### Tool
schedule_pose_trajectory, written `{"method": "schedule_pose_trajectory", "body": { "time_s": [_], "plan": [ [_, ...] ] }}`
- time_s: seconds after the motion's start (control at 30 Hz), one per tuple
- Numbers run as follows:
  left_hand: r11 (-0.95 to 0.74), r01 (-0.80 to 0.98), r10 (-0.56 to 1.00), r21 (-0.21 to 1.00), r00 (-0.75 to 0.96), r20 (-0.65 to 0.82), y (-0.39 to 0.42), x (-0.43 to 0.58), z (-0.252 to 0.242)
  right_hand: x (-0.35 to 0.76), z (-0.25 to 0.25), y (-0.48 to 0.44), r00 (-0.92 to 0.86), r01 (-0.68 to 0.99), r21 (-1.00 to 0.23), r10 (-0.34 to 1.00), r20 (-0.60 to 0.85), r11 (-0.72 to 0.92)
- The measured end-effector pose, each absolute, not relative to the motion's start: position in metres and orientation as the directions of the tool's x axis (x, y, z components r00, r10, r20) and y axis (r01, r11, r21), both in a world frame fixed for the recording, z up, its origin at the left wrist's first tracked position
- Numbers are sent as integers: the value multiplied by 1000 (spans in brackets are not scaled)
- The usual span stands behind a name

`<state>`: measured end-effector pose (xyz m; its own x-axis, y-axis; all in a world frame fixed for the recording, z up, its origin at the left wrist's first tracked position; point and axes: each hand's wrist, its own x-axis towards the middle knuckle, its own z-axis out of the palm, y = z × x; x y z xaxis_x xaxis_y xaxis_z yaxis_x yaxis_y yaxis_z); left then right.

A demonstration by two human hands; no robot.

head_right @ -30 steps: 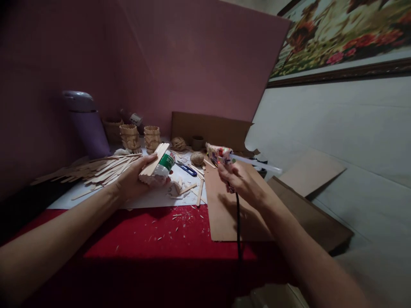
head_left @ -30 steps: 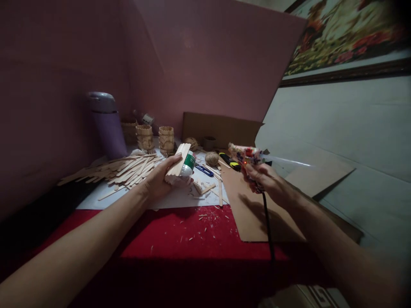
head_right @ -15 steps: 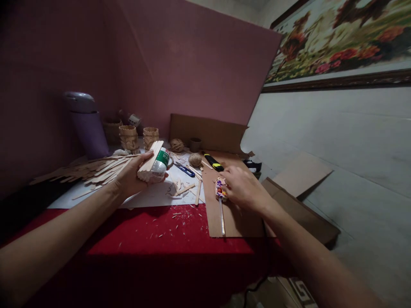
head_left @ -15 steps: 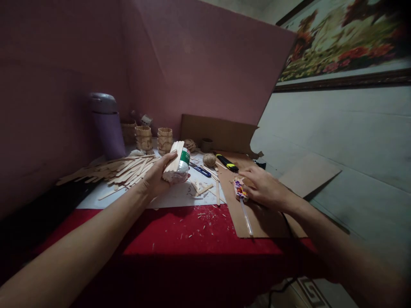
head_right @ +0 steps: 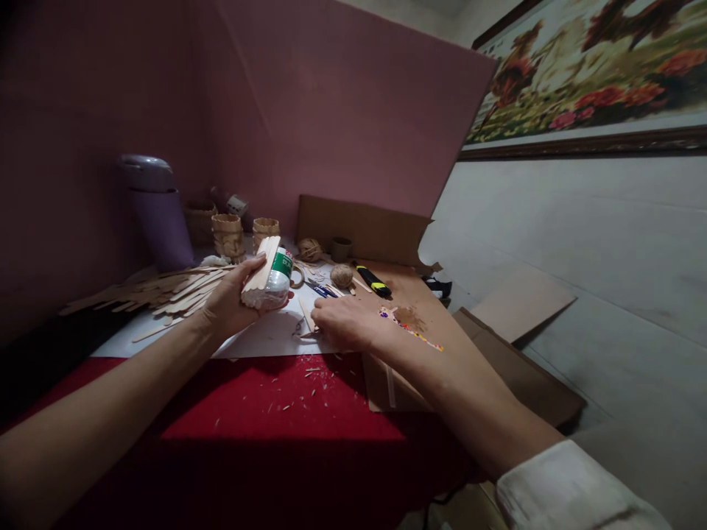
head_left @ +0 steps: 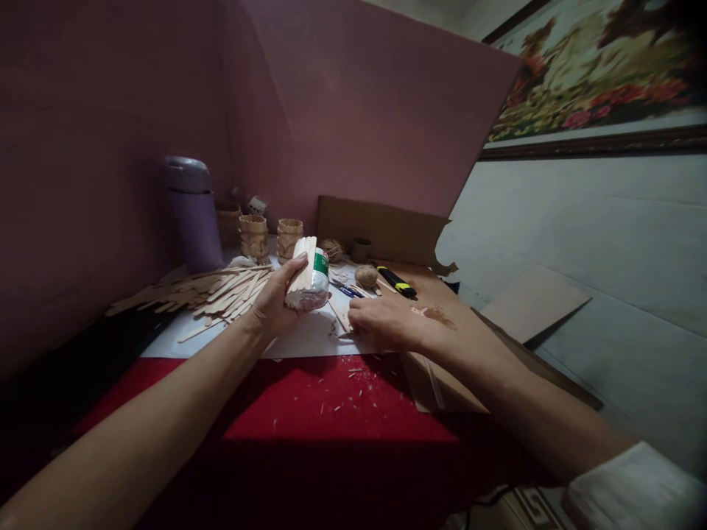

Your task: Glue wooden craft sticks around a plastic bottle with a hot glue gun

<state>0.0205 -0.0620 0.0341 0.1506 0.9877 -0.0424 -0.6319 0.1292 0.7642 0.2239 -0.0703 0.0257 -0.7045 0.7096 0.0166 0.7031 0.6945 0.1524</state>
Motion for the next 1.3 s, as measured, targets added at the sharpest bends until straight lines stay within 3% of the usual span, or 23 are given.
{"method": "schedule_pose_trajectory", "body": {
  "time_s": [0.17,0.27,0.33,0.5,0.63,0.73,0.83,0.93,1.07,1.3],
  "plan": [
    [133,-638,984,759,180,-21,-62,20,33,240,39,-62,-618,745,-277,784,52,606],
    [137,-641,979,755,201,-7,-61,19,32,247,41,-60,-571,719,-426,816,88,549],
    [139,-635,980,760,200,-12,-60,18,32,247,38,-63,-584,711,-418,806,96,565],
    [133,-601,982,788,189,-22,-61,19,31,231,27,-75,-690,698,-218,722,50,683],
    [124,-598,983,792,181,-16,-61,20,30,229,30,-79,-683,722,-168,731,-18,671],
    [127,-595,982,794,189,-16,-61,20,30,237,39,-76,-621,773,-205,782,-49,601],
    [135,-596,980,792,196,-20,-60,20,30,248,47,-72,-563,778,-355,826,-30,518],
    [134,-606,982,784,187,-24,-60,20,28,255,50,-70,-491,672,-628,871,19,393],
    [144,-600,974,787,229,-3,-59,20,25,251,50,-75,-392,353,-916,919,43,194],
    [227,-599,946,768,322,-29,-62,24,24,222,47,-67,-249,-43,-974,941,227,223]
  ]
}}
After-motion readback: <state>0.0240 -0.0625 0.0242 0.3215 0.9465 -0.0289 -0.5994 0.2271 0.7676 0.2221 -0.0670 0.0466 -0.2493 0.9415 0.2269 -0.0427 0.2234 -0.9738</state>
